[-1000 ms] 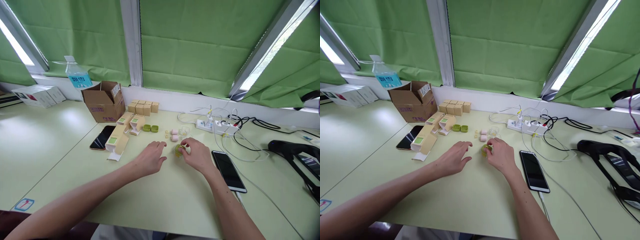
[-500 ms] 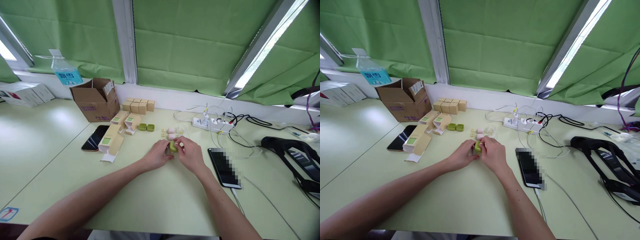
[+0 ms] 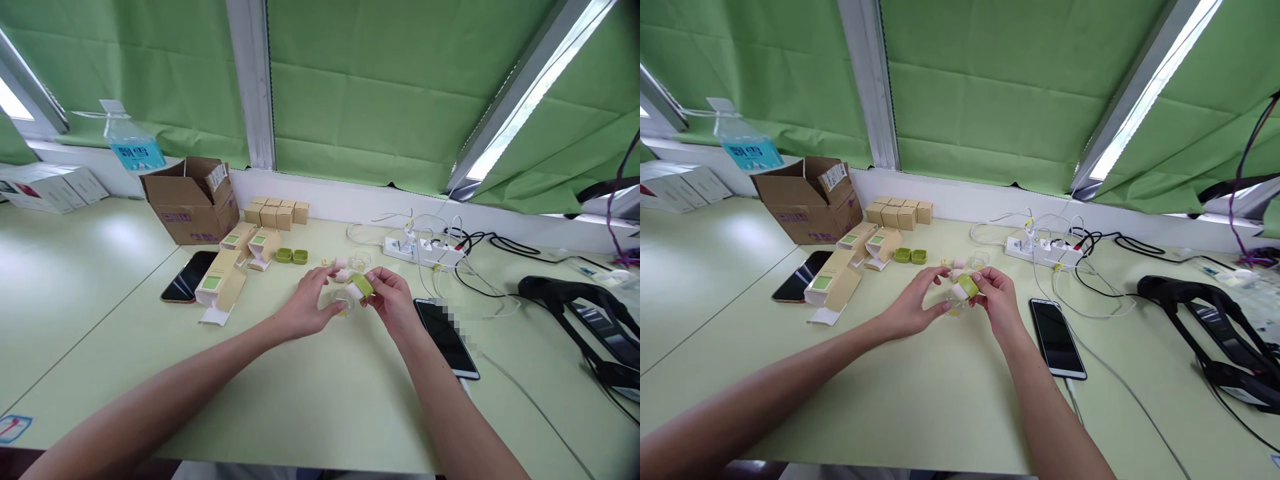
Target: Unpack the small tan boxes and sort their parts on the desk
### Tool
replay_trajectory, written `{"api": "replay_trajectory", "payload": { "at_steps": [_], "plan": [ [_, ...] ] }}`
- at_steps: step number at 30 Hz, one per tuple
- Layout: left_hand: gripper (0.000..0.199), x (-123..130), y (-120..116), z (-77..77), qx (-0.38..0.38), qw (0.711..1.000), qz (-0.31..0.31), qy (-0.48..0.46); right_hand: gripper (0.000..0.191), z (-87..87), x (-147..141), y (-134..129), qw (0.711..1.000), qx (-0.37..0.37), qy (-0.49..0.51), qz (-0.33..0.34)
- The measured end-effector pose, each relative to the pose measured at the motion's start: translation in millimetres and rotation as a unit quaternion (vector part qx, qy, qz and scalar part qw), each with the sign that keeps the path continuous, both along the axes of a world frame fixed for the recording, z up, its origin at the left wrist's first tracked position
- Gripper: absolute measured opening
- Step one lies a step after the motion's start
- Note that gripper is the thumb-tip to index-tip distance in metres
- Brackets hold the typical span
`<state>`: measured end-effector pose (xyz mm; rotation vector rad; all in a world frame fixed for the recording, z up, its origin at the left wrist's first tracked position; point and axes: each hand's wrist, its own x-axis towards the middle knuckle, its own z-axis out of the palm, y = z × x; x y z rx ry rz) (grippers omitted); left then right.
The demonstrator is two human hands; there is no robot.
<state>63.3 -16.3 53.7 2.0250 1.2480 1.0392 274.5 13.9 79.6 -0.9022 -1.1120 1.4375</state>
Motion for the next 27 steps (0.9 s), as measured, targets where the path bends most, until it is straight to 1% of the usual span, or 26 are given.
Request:
{"api": "replay_trajectory", "payload": {
  "at_steps": [3, 4, 6, 8, 10, 11, 13, 14, 15, 16, 17, 18, 19, 20, 21, 22, 23, 24, 25, 26, 27],
  "plan": [
    [0.054, -9, -10, 14.7, 0.001, 0.998, -0.040, -0.043, 0.049, -0.2, -5, -6, 0.999, 0.005, -0.025, 0.045],
    [0.053, -10, -15, 16.7, -0.012, 0.997, -0.052, -0.058, 0.049, -1.1, -8, -9, 0.997, 0.018, -0.044, 0.060],
    [0.049, -12, -23, 16.1, -0.038, 0.993, -0.068, -0.083, 0.048, -3.7, -18, -17, 0.991, 0.058, -0.093, 0.080],
    [0.040, -13, -32, 11.5, -0.057, 0.991, -0.071, -0.101, 0.046, -6.7, -29, -24, 0.982, 0.100, -0.140, 0.076],
    [0.032, -15, -39, 6.5, -0.072, 0.988, -0.058, -0.126, 0.044, -9.0, -37, -31, 0.978, 0.119, -0.162, 0.059],
    [0.032, -18, -41, 4.7, -0.082, 0.985, -0.046, -0.148, 0.042, -9.5, -38, -33, 0.977, 0.123, -0.167, 0.050],
    [0.038, -24, -42, 3.1, -0.111, 0.972, -0.015, -0.204, 0.036, -9.1, -36, -34, 0.969, 0.147, -0.199, 0.016],
    [0.043, -28, -42, 3.2, -0.129, 0.963, 0.003, -0.235, 0.030, -8.2, -33, -33, 0.954, 0.176, -0.244, -0.010],
    [0.048, -32, -40, 3.7, -0.146, 0.953, 0.022, -0.264, 0.022, -7.2, -28, -32, 0.925, 0.215, -0.311, -0.039],
    [0.052, -35, -38, 4.2, -0.158, 0.942, 0.043, -0.292, 0.015, -6.3, -23, -31, 0.881, 0.256, -0.393, -0.062],
    [0.055, -39, -36, 4.8, -0.166, 0.932, 0.061, -0.316, 0.010, -5.5, -19, -30, 0.825, 0.288, -0.480, -0.072],
    [0.057, -42, -34, 5.1, -0.169, 0.922, 0.078, -0.339, 0.011, -5.1, -16, -29, 0.768, 0.307, -0.558, -0.065],
    [0.058, -44, -33, 5.2, -0.170, 0.914, 0.090, -0.358, 0.013, -4.9, -13, -28, 0.718, 0.311, -0.621, -0.042],
    [0.058, -45, -31, 4.9, -0.171, 0.906, 0.099, -0.374, 0.012, -4.7, -12, -28, 0.678, 0.306, -0.668, -0.011],
    [0.059, -46, -31, 4.3, -0.173, 0.901, 0.103, -0.384, 0.009, -4.2, -12, -29, 0.651, 0.295, -0.699, 0.021],
    [0.059, -46, -30, 3.5, -0.178, 0.897, 0.105, -0.391, 0.008, -3.1, -11, -29, 0.633, 0.284, -0.719, 0.048],
    [0.059, -46, -30, 2.4, -0.182, 0.895, 0.105, -0.393, 0.011, -1.1, -9, -29, 0.624, 0.275, -0.729, 0.065],
    [0.059, -46, -30, 1.2, -0.186, 0.894, 0.105, -0.393, 0.015, 1.8, -6, -28, 0.624, 0.266, -0.731, 0.067],
    [0.059, -45, -31, -0.1, -0.190, 0.894, 0.104, -0.392, 0.017, 5.5, -1, -25, 0.632, 0.259, -0.728, 0.052],
    [0.060, -45, -31, -1.4, -0.193, 0.894, 0.103, -0.391, 0.018, 9.7, 5, -22, 0.646, 0.252, -0.720, 0.022],
    [0.061, -44, -31, -2.8, -0.196, 0.893, 0.103, -0.391, 0.019, 13.9, 13, -17, 0.661, 0.245, -0.709, -0.021]
  ]
}}
